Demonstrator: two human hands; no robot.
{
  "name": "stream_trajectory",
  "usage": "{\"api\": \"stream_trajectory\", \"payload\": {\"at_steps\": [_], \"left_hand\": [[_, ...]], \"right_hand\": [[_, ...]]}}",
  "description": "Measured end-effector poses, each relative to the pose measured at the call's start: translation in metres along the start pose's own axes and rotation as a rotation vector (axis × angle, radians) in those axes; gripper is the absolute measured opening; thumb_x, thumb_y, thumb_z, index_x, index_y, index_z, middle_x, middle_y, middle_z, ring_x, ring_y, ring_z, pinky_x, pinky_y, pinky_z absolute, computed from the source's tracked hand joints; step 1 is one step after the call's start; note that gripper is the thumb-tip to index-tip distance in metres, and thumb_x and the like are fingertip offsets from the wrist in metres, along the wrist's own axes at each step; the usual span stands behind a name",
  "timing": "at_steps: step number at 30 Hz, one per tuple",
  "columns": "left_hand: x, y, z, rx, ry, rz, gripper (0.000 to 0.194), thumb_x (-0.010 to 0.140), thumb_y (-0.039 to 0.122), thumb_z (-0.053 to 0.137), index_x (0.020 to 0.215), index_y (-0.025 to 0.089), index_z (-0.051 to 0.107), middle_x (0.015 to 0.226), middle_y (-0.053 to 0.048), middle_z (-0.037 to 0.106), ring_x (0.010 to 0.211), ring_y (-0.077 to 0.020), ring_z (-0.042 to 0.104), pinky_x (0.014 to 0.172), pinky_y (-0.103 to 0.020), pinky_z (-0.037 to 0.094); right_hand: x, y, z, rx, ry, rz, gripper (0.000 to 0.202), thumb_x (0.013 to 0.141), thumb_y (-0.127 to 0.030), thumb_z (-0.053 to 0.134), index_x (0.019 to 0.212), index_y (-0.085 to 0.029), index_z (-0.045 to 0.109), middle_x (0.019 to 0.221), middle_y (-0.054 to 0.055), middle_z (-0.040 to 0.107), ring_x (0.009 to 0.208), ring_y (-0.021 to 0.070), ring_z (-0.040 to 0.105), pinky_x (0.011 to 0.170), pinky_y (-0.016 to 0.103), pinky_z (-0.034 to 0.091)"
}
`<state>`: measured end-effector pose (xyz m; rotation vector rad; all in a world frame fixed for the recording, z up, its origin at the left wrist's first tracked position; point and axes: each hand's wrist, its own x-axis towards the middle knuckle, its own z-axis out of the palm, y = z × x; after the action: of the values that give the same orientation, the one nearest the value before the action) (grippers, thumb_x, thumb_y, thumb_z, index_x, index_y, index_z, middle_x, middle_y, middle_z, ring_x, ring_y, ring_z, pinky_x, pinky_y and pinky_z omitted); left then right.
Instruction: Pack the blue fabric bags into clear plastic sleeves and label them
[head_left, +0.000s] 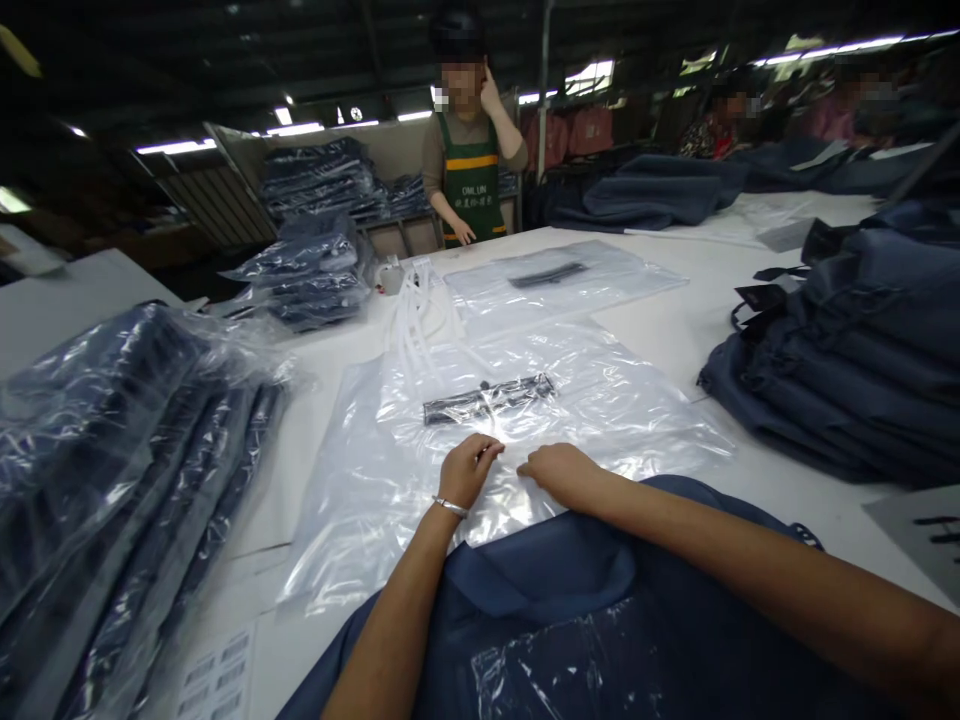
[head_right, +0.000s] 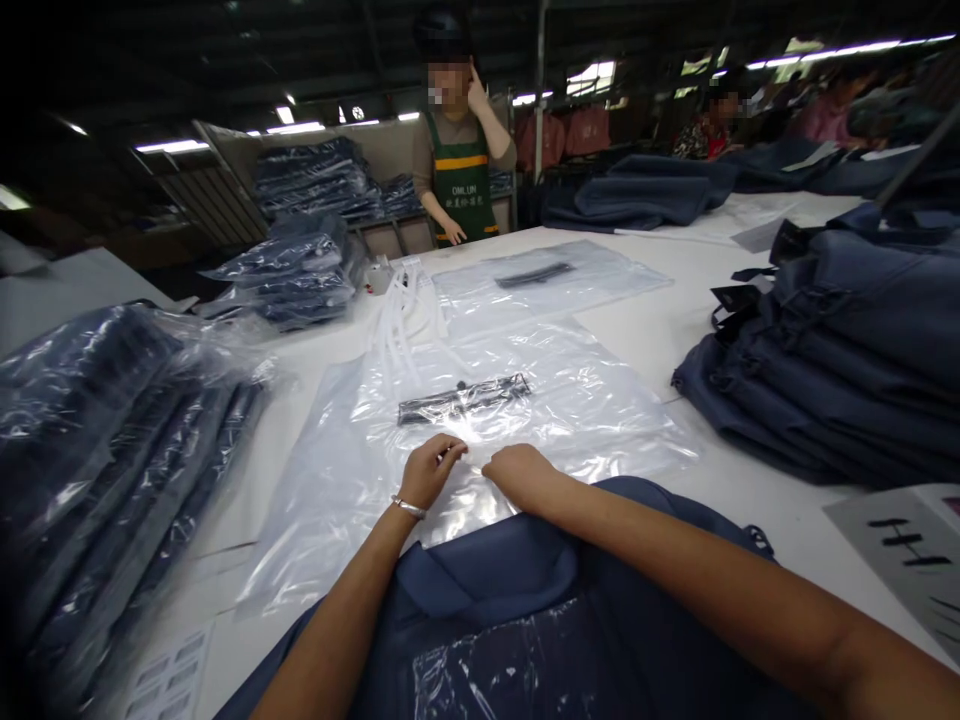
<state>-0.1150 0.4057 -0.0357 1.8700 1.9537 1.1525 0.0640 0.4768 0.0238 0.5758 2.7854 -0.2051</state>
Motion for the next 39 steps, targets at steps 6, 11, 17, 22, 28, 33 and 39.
{"api": "stream_trajectory", "payload": {"at_steps": [6,11,17,22,28,33,39], "left_hand": [[0.011,-0.001,-0.008,-0.037,0.234,-0.039,0.031,0.096,0.041,0.045,0.084,0.020,0.065,0.080,-0.002,0.066,0.074,-0.0134,0.060,0.070,-0.026,0.045],[0.013,0.001,-0.007,-0.056,0.232,0.019,0.027,0.095,0.038,0.049,0.083,0.020,0.066,0.081,-0.001,0.067,0.074,-0.0123,0.060,0.070,-0.025,0.044],[0.013,0.007,-0.014,-0.053,0.274,0.068,0.024,0.094,0.035,0.051,0.084,0.020,0.067,0.082,-0.001,0.068,0.076,-0.0124,0.061,0.068,-0.024,0.045],[0.015,0.002,-0.020,-0.036,0.401,0.053,0.024,0.095,0.036,0.050,0.088,0.019,0.066,0.087,-0.003,0.069,0.080,-0.0136,0.062,0.068,-0.024,0.046],[0.014,0.010,-0.018,0.002,0.331,0.104,0.022,0.095,0.034,0.050,0.089,0.021,0.067,0.088,-0.003,0.070,0.085,-0.0151,0.064,0.077,-0.026,0.048],[0.012,0.022,-0.018,0.061,0.222,0.121,0.022,0.095,0.036,0.049,0.095,0.023,0.066,0.094,-0.003,0.070,0.089,-0.0155,0.065,0.079,-0.026,0.048],[-0.002,0.023,-0.020,0.531,-0.155,0.179,0.064,0.079,0.029,0.070,0.138,0.028,0.044,0.136,-0.009,0.056,0.113,-0.0267,0.058,0.087,-0.037,0.050]], "right_hand": [[-0.007,0.000,-0.017,0.075,-0.139,-0.151,0.023,0.076,-0.010,0.068,0.093,-0.023,0.077,0.089,0.005,0.075,0.086,0.0230,0.069,0.071,0.026,0.048],[0.001,0.000,-0.019,0.288,0.372,-0.306,0.031,0.097,-0.022,0.047,0.122,-0.019,0.064,0.117,0.009,0.067,0.108,0.0207,0.062,0.093,0.031,0.046],[0.011,0.024,0.006,0.229,0.158,0.038,0.060,0.089,-0.032,0.062,0.144,-0.013,0.045,0.132,0.019,0.058,0.116,0.0322,0.059,0.093,0.042,0.048],[-0.013,0.048,-0.003,0.236,0.008,0.097,0.044,0.092,-0.042,0.055,0.127,-0.018,0.064,0.116,0.015,0.069,0.106,0.0310,0.065,0.086,0.037,0.050],[-0.036,0.047,-0.011,0.137,0.637,0.078,0.038,0.097,-0.041,0.049,0.129,-0.024,0.061,0.119,0.008,0.068,0.110,0.0245,0.062,0.096,0.037,0.045],[-0.011,0.062,0.003,-0.036,0.808,0.039,0.083,0.081,-0.027,0.071,0.152,-0.024,0.029,0.157,0.012,0.029,0.140,0.0325,0.032,0.113,0.052,0.029],[-0.005,0.102,0.024,0.010,0.755,0.059,0.044,0.091,-0.009,0.045,0.131,-0.023,0.057,0.128,0.005,0.064,0.111,0.0200,0.060,0.090,0.031,0.049]]}}
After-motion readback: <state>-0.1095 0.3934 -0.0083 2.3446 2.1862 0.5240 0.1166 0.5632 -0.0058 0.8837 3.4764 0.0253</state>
